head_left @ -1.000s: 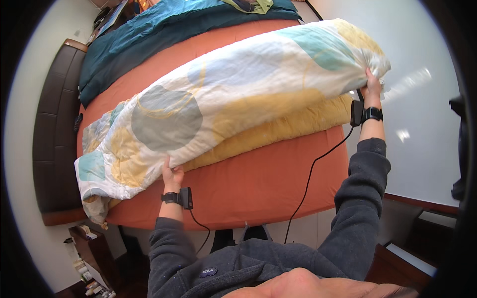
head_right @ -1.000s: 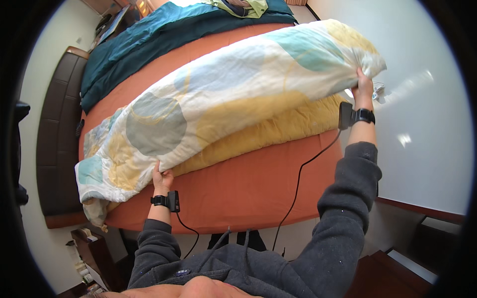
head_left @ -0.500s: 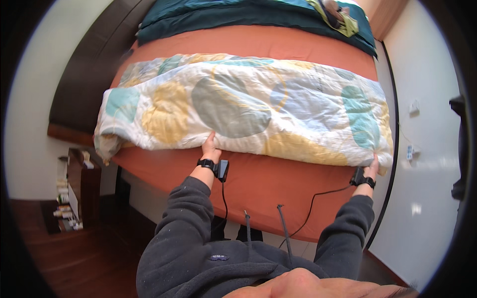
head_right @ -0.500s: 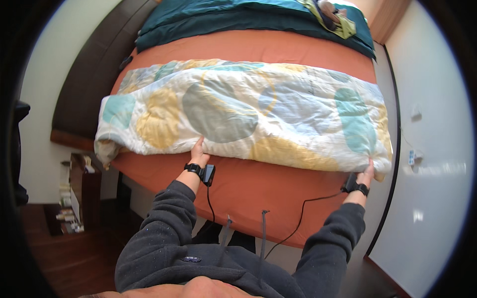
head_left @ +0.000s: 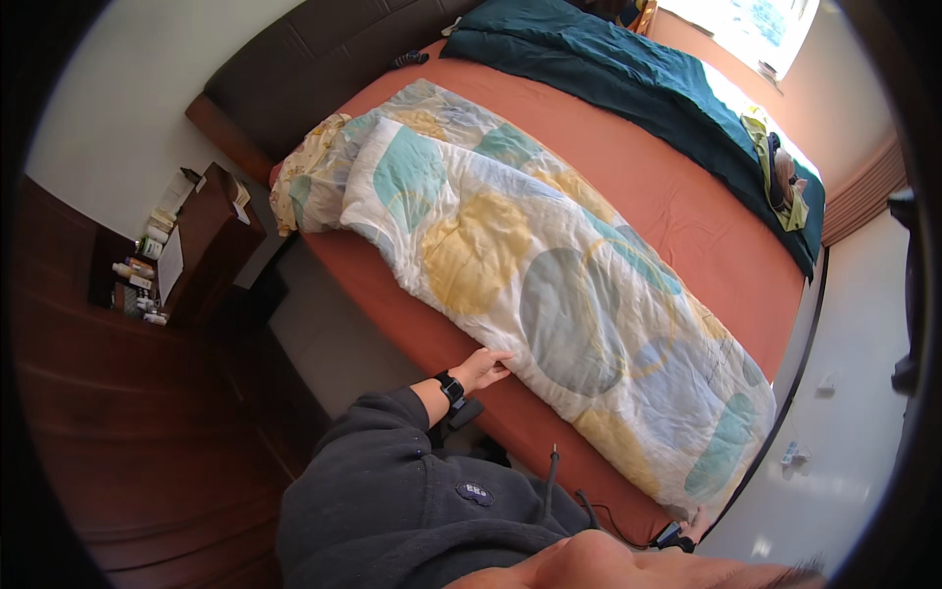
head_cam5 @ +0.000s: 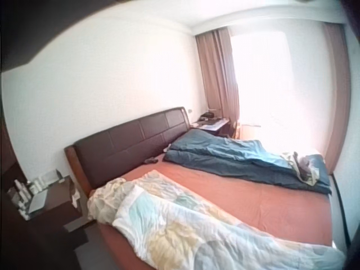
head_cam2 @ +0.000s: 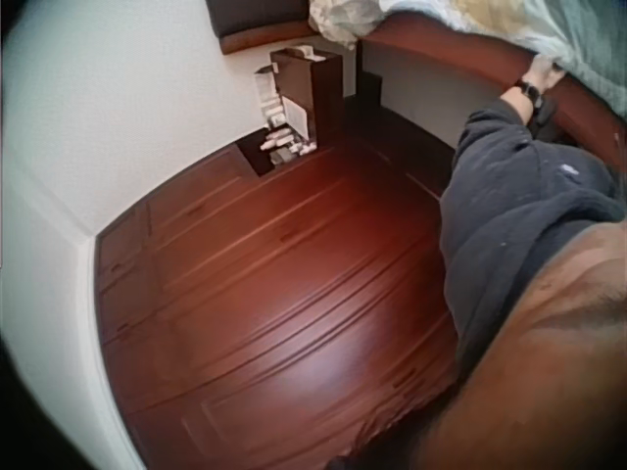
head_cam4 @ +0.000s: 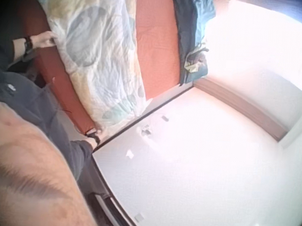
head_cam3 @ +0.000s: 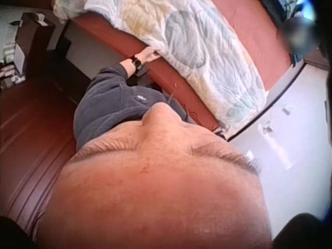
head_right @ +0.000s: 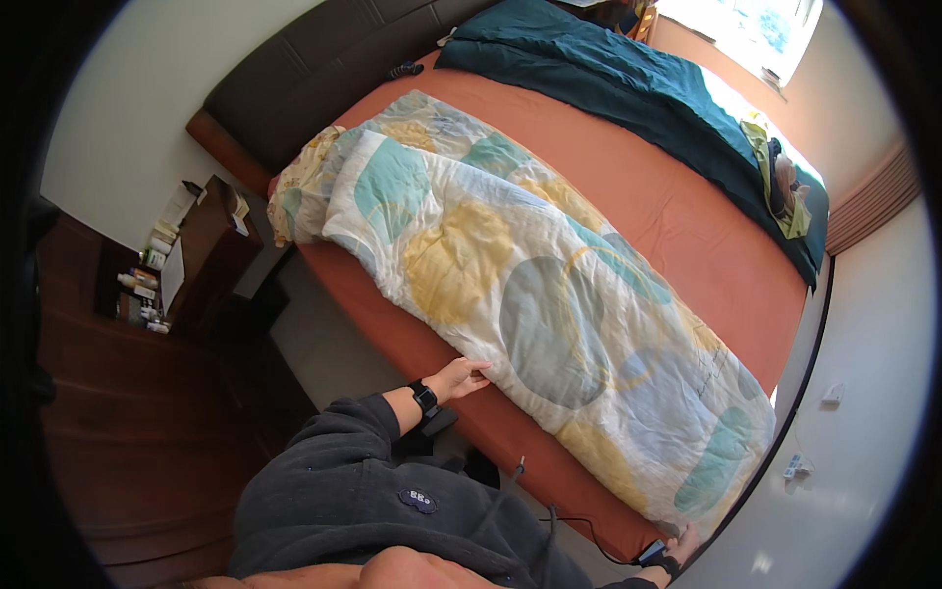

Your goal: The person folds a small patterned cloth, then spreads and folds a large duvet on the bed. They pick up socks and place them aside, then fold a pink and navy top and a light green pair of pants, stacking them on the bed.

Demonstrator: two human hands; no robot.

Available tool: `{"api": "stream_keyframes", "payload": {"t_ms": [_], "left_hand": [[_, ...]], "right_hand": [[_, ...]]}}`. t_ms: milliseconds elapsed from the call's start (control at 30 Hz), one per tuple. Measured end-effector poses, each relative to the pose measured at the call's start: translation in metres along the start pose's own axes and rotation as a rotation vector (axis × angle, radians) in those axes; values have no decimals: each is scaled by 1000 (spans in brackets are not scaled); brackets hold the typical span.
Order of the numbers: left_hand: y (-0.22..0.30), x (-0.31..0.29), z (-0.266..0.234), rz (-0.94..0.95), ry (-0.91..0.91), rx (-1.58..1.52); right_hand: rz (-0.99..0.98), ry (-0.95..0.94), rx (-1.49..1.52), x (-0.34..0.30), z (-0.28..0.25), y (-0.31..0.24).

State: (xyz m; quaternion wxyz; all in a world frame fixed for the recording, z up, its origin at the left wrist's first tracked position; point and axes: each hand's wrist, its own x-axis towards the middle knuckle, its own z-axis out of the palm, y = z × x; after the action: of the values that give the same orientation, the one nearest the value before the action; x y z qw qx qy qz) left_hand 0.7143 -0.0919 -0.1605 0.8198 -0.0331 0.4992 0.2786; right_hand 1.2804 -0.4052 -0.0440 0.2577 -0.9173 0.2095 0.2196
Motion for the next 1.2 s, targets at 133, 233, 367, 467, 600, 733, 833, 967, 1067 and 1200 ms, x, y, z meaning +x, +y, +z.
{"api": "stream_keyframes", "payload": {"t_ms": [133, 233, 367, 467, 600, 733, 833, 967, 1067, 1200], "left_hand": [[67, 8, -92, 132, 302, -169], [163, -6, -170, 317, 320, -580], [301, -15, -259, 484, 247, -684], [364, -1, -303, 394, 198, -716], [416, 28, -316, 393, 79, -640], [440, 21, -310, 575, -58, -608], [458, -7, -310, 673, -161, -444], [482, -74, -321, 683, -227, -270], [496, -163, -351, 742, -159, 9], [517, -286, -384, 733, -153, 7]], "right_hand": [[-89, -124, 141, -47, 99, 33], [-276, -276, 217, -112, 182, 63], [-168, -608, 262, -263, 288, 91], [159, -901, 427, -408, 376, 112], [477, -1402, 625, -559, 488, 89], [677, -1458, 970, -623, 554, 53], [557, -1245, 696, -641, 565, 61], [774, -1179, 692, -653, 568, 94], [621, -1418, 937, -655, 574, 101], [147, -1333, 826, -650, 558, 69]]}}
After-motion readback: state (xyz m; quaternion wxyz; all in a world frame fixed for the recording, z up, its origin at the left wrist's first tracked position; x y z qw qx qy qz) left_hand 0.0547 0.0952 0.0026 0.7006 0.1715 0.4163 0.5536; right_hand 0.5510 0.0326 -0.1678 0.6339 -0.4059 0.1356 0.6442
